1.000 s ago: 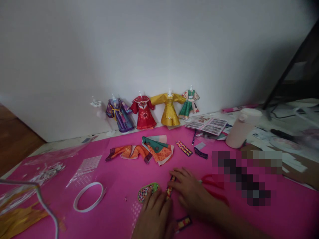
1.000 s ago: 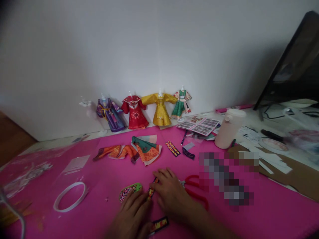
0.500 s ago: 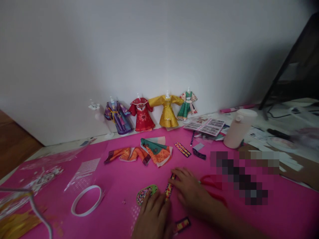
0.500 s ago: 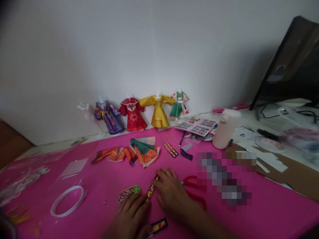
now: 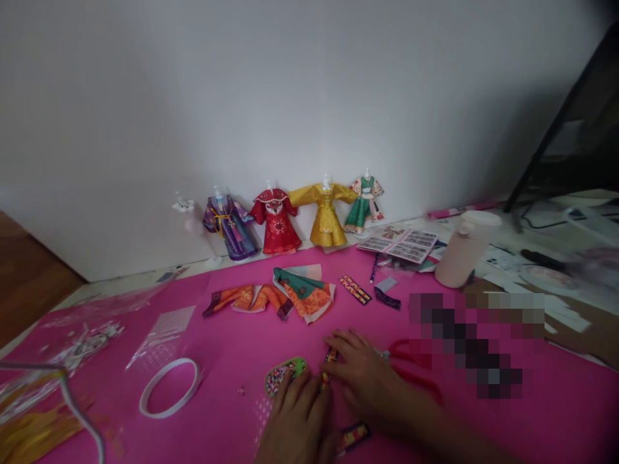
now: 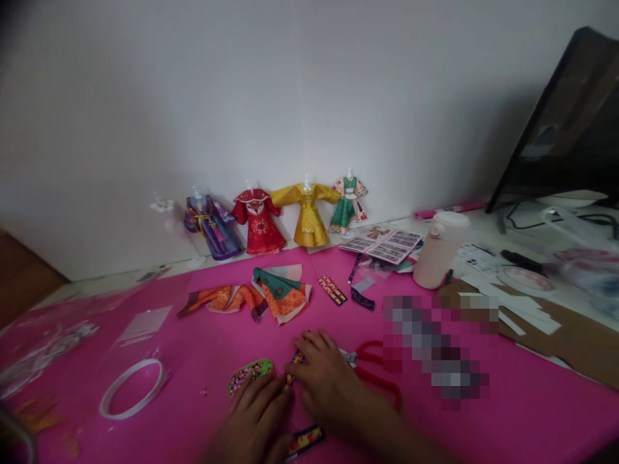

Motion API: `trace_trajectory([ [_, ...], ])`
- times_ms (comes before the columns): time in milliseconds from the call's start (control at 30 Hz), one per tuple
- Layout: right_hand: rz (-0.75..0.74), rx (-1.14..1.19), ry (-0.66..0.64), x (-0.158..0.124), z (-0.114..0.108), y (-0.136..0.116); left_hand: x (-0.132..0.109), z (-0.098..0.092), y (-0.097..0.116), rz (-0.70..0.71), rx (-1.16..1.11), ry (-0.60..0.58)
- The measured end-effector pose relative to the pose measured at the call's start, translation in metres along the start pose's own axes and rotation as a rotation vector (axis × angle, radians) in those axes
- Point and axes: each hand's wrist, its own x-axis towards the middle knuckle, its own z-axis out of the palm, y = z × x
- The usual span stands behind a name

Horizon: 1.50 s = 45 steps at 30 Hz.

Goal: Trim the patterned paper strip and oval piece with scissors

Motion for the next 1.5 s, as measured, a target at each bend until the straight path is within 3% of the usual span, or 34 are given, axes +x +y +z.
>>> trace_trajectory([
  [333, -0.001, -0.005, -0.008, 0.001, 0.002, 0.0, 0.0, -0.001, -0.001, -0.013, -0.019, -0.001],
  [867, 0.153, -0.079, 0.067, 0.002, 0.003, 0.007, 0.001, -0.005, 0.003, -0.064, -0.086, -0.088],
  [1233, 0.114, -0.075, 0.161, -0.007, -0.002, 0.017, 0.005, -0.016, 0.009, -0.217, -0.251, -0.18],
  [1333, 0.084, -0.072, 0.162, -0.007, 0.0, 0.016, 0.004, -0.013, 0.01, -0.222, -0.272, -0.184],
  [1500, 0.072, -0.084, 0.155, -0.007, 0.002, 0.017, -0.004, 0.008, 0.019, -0.293, -0.292, -0.13],
])
